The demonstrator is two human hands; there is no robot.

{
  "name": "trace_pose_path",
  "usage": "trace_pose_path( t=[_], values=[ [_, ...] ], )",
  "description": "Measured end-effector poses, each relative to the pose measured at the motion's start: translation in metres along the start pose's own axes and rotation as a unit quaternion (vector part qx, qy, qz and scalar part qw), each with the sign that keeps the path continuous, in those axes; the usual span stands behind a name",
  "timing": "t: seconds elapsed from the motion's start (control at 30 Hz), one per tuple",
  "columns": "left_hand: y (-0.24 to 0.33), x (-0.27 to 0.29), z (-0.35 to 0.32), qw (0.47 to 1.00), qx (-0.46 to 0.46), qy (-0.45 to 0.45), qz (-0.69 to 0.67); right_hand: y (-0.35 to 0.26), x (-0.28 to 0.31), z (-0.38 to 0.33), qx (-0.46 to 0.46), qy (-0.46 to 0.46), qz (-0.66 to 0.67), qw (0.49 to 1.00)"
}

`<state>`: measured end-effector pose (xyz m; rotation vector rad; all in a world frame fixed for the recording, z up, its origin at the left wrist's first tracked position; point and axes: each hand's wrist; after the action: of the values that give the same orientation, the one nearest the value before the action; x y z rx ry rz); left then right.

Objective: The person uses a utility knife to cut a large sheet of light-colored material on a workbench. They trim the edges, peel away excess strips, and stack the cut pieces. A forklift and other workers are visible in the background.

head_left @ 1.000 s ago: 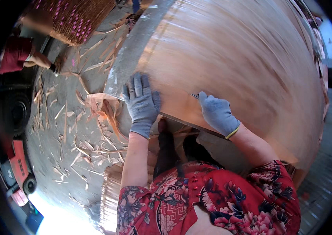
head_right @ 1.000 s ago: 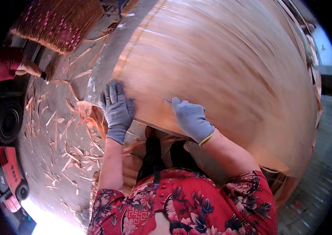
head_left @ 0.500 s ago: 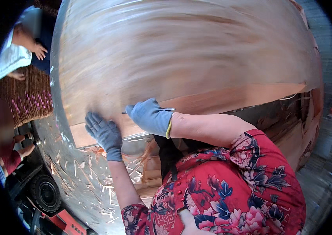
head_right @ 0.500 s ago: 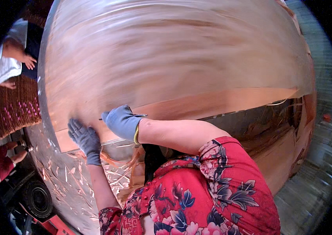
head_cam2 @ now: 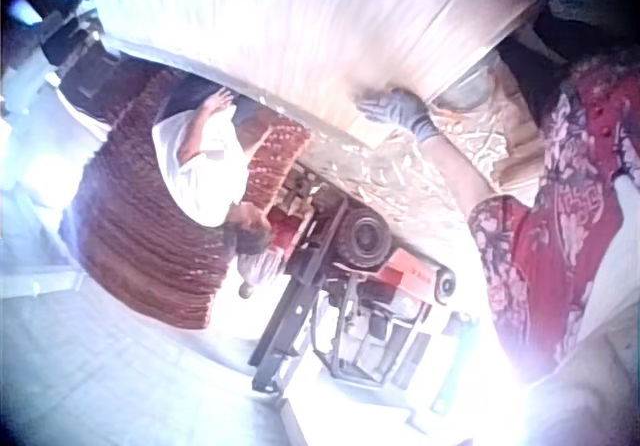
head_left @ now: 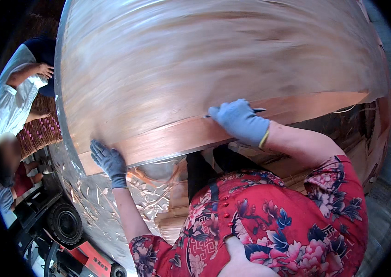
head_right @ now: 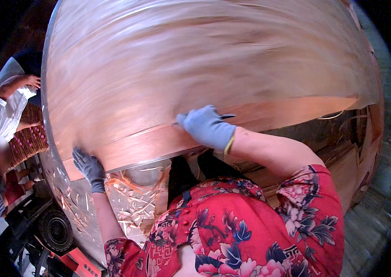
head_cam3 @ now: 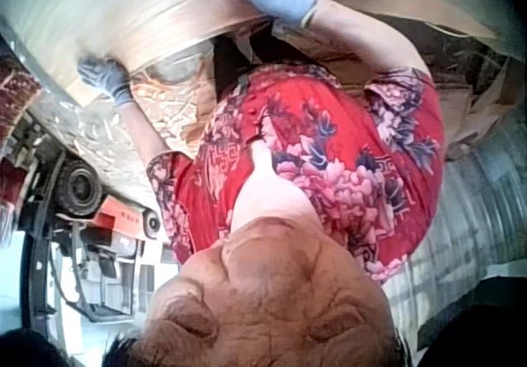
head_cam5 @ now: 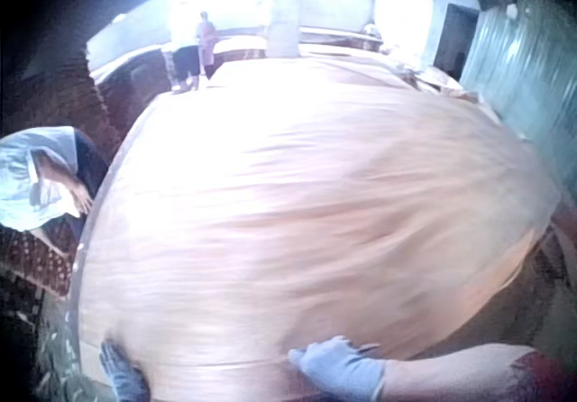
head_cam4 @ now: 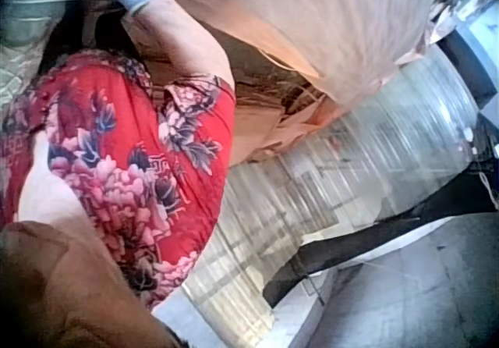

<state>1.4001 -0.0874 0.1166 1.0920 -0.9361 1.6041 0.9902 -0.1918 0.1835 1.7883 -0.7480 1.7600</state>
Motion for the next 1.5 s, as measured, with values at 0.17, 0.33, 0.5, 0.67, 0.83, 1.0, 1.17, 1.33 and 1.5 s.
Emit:
trace_pose_path(
  t=[0.17,0.33,0.5,0.67,0.83,1.0,1.17,1.33,1.5],
  values=[
    [-0.002,-0.010,0.004,0.999,-0.012,0.030,0.007,0.054,-0.002,-0.047,-0.021,0.013,-0.032,0.999],
    [-0.010,-0.022,-0.012,0.971,0.112,0.035,-0.207,0.069,-0.009,-0.067,-0.003,0.060,-0.042,0.997],
    [0.146,0.046,-0.015,0.971,-0.057,0.203,0.112,0.056,-0.025,-0.064,-0.045,0.044,-0.063,0.996],
    [0.299,0.048,-0.041,0.981,-0.030,-0.054,-0.186,0.049,-0.041,-0.062,-0.043,0.115,-0.077,0.989],
    [0.289,0.031,-0.039,0.994,-0.104,0.017,-0.032,0.057,-0.042,-0.067,-0.006,0.076,-0.060,0.995],
    [0.280,0.029,-0.038,0.994,-0.070,-0.003,-0.082,0.131,-0.045,-0.120,0.025,0.101,-0.080,0.991],
    [0.274,0.027,-0.036,0.988,-0.092,0.018,-0.127,0.224,-0.032,-0.196,-0.025,0.064,0.006,0.998],
    [0.287,0.025,-0.031,0.985,0.014,-0.051,-0.163,0.313,-0.024,-0.276,-0.097,0.063,0.068,0.991],
    [0.267,0.018,-0.017,0.969,0.066,-0.160,-0.178,0.385,-0.010,-0.348,-0.107,0.005,0.023,0.994]
  ],
)
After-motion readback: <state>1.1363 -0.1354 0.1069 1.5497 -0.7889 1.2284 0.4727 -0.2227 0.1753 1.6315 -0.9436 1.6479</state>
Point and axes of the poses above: each hand's wrist, its own z-axis towards the middle knuckle, its own x-axis out of the back of the hand, y = z × x, and after that the axes turned 7 degrees about y, right-handed
